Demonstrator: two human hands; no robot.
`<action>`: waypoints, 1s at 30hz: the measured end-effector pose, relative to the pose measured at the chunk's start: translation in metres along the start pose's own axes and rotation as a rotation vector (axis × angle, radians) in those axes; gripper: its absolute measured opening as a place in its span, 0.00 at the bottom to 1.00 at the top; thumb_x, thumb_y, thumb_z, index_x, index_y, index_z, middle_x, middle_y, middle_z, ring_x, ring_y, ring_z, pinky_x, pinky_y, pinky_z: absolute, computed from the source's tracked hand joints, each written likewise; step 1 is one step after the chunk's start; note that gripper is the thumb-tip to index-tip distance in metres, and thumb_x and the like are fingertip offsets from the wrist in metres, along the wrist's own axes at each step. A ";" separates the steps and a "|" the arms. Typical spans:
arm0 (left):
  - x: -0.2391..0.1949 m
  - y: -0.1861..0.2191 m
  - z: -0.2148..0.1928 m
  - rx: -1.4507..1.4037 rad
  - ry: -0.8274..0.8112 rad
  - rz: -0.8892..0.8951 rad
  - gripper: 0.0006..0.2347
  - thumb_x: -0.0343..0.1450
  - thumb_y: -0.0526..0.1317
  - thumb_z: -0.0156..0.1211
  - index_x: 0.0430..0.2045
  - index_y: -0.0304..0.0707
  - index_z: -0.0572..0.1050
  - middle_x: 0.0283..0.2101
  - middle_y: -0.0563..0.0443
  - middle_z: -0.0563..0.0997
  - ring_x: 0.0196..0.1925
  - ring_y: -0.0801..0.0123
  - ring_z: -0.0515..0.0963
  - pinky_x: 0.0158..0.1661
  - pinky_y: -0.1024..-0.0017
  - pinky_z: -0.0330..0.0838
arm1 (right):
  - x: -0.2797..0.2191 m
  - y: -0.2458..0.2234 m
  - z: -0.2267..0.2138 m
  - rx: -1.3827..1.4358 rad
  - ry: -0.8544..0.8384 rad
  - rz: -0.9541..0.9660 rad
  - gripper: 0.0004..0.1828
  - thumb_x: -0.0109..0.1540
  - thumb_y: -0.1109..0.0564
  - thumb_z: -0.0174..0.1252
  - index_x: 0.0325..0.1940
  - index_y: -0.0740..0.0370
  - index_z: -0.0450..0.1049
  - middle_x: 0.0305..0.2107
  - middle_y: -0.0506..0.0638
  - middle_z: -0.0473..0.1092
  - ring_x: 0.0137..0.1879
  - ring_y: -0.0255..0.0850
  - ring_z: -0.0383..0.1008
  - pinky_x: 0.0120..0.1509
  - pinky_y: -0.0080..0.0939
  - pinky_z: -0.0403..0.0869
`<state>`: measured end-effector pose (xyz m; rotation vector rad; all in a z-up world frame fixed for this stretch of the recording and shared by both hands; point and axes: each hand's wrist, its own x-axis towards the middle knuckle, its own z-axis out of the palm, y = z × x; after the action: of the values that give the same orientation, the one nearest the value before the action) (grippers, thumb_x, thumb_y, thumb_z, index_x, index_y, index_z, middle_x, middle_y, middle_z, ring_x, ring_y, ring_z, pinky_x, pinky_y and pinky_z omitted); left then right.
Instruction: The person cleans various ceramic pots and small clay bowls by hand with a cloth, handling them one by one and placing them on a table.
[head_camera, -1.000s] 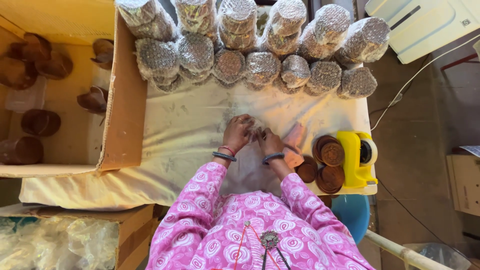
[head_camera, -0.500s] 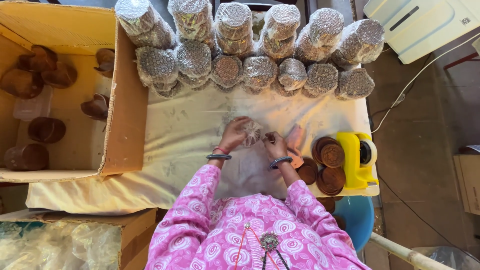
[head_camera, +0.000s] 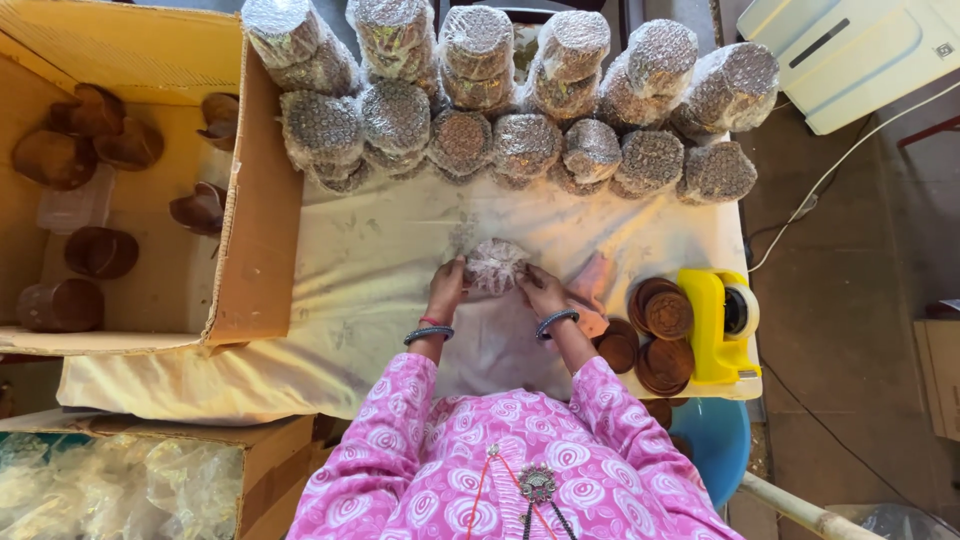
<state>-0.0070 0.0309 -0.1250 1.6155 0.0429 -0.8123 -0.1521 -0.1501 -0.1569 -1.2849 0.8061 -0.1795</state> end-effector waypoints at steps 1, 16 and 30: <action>-0.005 0.005 -0.001 -0.002 0.000 0.001 0.23 0.75 0.57 0.51 0.47 0.34 0.79 0.32 0.53 0.81 0.32 0.73 0.80 0.33 0.70 0.74 | 0.000 0.004 0.000 -0.002 0.000 -0.001 0.24 0.65 0.53 0.63 0.64 0.65 0.74 0.30 0.45 0.70 0.30 0.30 0.65 0.28 0.31 0.65; -0.072 0.079 -0.016 -1.096 -0.498 -0.094 0.38 0.74 0.70 0.39 0.66 0.32 0.65 0.67 0.36 0.69 0.65 0.46 0.72 0.66 0.50 0.67 | -0.143 -0.147 0.081 -0.530 -0.080 -0.834 0.21 0.58 0.62 0.67 0.56 0.57 0.80 0.47 0.52 0.74 0.47 0.42 0.77 0.53 0.39 0.77; -0.091 0.063 0.013 -1.100 -0.673 -0.178 0.36 0.74 0.68 0.38 0.66 0.36 0.66 0.67 0.45 0.72 0.66 0.54 0.73 0.65 0.55 0.67 | -0.116 -0.098 0.031 0.127 -0.116 0.163 0.25 0.61 0.42 0.63 0.54 0.60 0.76 0.41 0.43 0.76 0.43 0.31 0.76 0.40 0.38 0.77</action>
<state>-0.0520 0.0421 -0.0235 0.2755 0.1280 -1.1516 -0.1857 -0.0934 -0.0167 -1.0943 0.7839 -0.0249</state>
